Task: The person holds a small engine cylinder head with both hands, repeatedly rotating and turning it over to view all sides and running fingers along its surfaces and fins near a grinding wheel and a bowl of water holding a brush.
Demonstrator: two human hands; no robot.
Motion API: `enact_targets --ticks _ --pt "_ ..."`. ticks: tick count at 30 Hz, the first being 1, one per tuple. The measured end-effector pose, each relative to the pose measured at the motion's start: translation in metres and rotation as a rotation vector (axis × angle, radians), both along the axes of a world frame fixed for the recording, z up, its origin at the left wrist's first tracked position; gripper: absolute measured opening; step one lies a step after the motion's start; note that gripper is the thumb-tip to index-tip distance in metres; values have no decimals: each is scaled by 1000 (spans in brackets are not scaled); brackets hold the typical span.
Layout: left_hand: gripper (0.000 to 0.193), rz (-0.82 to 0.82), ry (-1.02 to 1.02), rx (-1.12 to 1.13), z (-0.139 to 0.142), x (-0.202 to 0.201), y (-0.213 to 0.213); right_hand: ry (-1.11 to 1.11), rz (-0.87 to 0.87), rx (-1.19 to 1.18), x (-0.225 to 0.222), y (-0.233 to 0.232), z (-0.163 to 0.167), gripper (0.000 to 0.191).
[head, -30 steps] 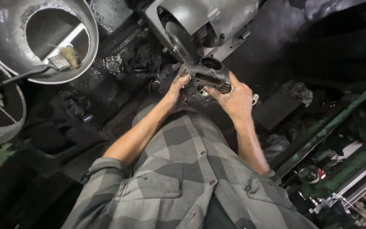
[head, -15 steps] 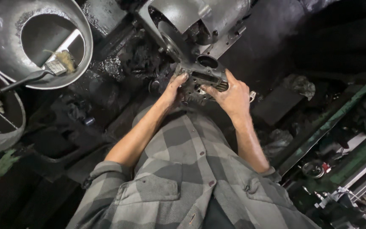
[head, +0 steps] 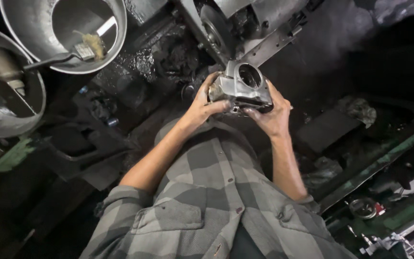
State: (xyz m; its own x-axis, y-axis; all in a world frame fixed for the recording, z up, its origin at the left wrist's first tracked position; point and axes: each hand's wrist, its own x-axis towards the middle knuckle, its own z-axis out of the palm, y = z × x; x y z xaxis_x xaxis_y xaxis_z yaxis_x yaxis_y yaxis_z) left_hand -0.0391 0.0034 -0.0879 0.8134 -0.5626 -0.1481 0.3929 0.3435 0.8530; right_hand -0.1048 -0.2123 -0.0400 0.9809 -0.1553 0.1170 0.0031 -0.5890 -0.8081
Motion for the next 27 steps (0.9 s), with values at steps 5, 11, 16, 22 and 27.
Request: enact_targets --ticks 5,11,16,22,27 --pt "111 -151 -177 117 20 -6 25 -81 142 424 -2 -13 -36 101" --pt "102 -97 -206 208 30 -3 18 -28 142 598 8 -2 -54 103" --pt "98 -48 -87 197 38 4 6 -12 49 750 21 14 -60 103" --pt "91 -32 -87 289 41 7 5 13 -32 717 28 13 -70 100" --pt "91 -26 -94 291 36 11 7 51 3 743 30 12 -79 97"
